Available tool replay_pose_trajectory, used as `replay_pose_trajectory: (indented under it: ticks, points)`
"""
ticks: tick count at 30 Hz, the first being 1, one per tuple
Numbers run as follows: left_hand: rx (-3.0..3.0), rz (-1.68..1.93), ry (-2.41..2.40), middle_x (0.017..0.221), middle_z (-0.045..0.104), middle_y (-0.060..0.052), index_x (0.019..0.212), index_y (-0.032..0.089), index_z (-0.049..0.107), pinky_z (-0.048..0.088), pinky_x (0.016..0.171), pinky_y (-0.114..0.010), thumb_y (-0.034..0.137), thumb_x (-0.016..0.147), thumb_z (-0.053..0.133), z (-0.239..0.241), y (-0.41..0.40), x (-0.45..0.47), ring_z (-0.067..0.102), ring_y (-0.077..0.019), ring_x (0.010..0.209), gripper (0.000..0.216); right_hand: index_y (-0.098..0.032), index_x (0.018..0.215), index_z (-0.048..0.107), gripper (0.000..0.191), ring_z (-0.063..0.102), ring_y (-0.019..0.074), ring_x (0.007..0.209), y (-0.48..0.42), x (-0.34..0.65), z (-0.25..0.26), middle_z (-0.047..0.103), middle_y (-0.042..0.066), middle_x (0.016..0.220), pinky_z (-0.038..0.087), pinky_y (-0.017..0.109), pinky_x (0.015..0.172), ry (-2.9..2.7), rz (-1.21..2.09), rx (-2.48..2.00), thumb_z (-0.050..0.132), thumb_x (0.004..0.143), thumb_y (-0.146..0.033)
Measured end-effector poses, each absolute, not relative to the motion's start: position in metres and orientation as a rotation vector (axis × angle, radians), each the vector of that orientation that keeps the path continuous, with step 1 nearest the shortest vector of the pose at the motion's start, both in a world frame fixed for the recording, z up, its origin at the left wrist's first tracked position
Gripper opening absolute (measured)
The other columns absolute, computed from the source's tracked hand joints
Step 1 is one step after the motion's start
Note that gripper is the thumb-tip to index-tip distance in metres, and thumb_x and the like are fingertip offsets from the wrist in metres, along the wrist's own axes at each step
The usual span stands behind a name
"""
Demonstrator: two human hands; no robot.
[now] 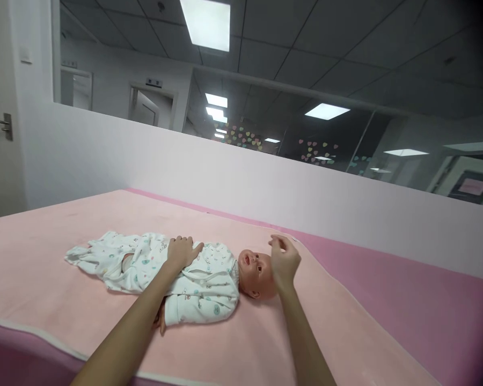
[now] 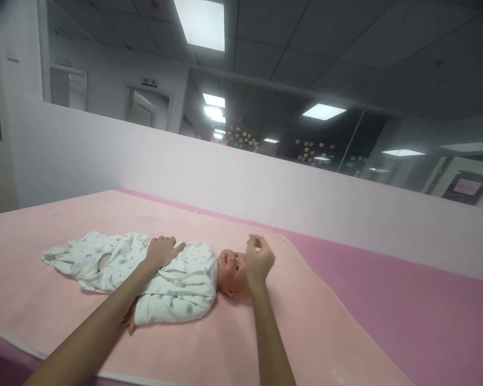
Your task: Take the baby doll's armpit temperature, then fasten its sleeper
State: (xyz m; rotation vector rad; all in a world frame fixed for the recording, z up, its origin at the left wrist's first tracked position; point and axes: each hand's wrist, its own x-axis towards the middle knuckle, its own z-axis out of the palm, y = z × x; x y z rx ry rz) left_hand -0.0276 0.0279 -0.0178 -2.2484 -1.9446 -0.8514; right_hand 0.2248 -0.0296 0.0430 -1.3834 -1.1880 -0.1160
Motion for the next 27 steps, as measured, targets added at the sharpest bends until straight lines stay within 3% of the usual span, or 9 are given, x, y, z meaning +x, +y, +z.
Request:
replay_pose_trajectory:
  ticks: [6, 14, 18, 22, 27]
  points:
    - [-2.254, -0.766, -1.957, 0.090, 0.065, -0.016, 0.075, 0.015, 0.064, 0.033, 0.080, -0.039, 0.055, 0.079, 0.024, -0.017, 0.027, -0.029, 0.053, -0.0289, 0.092, 0.057, -0.015, 0.079, 0.064, 0.032, 0.061, 0.0195, 0.079, 0.000, 0.287, 0.015, 0.067, 0.007, 0.082, 0.043, 0.029, 0.073, -0.982, 0.429, -1.393, 0.052, 0.064, -0.040]
    - [-2.268, -0.713, -1.951, 0.095, 0.064, -0.014, 0.089, 0.014, 0.062, 0.032, 0.081, -0.040, 0.054, 0.081, 0.023, -0.019, 0.030, -0.030, 0.050, -0.0289, 0.097, 0.057, -0.013, 0.081, 0.065, 0.041, 0.062, 0.0201, 0.078, -0.007, 0.273, -0.006, 0.068, 0.008, 0.085, 0.046, 0.028, 0.070, -1.149, 0.958, -1.199, 0.057, 0.066, -0.050]
    - [-2.257, -0.704, -1.924, 0.097, 0.063, -0.015, 0.090, 0.014, 0.061, 0.032, 0.081, -0.039, 0.053, 0.082, 0.024, -0.018, 0.027, -0.030, 0.050, -0.0289, 0.098, 0.055, -0.012, 0.075, 0.063, 0.036, 0.061, 0.0198, 0.075, -0.009, 0.274, -0.010, 0.067, 0.007, 0.079, 0.046, 0.028, 0.071, -1.188, 0.934, -1.155, 0.055, 0.067, -0.047]
    - [-2.267, -0.688, -1.916, 0.097, 0.063, -0.014, 0.085, 0.015, 0.061, 0.033, 0.079, -0.038, 0.052, 0.082, 0.025, -0.017, 0.025, -0.031, 0.050, -0.0291, 0.097, 0.052, -0.015, 0.071, 0.063, 0.027, 0.059, 0.0196, 0.085, -0.011, 0.273, -0.009, 0.067, 0.005, 0.085, 0.044, 0.027, 0.077, -1.273, 0.866, -1.146, 0.051, 0.067, -0.038]
    - [-2.272, -0.685, -1.917, 0.095, 0.063, -0.014, 0.086, 0.015, 0.061, 0.033, 0.079, -0.038, 0.051, 0.082, 0.026, -0.017, 0.025, -0.031, 0.050, -0.0285, 0.097, 0.050, -0.018, 0.089, 0.064, 0.029, 0.055, 0.0185, 0.100, -0.022, 0.271, 0.003, 0.063, 0.004, 0.104, 0.042, 0.027, 0.086, -1.292, 0.933, -1.090, 0.050, 0.066, -0.028]
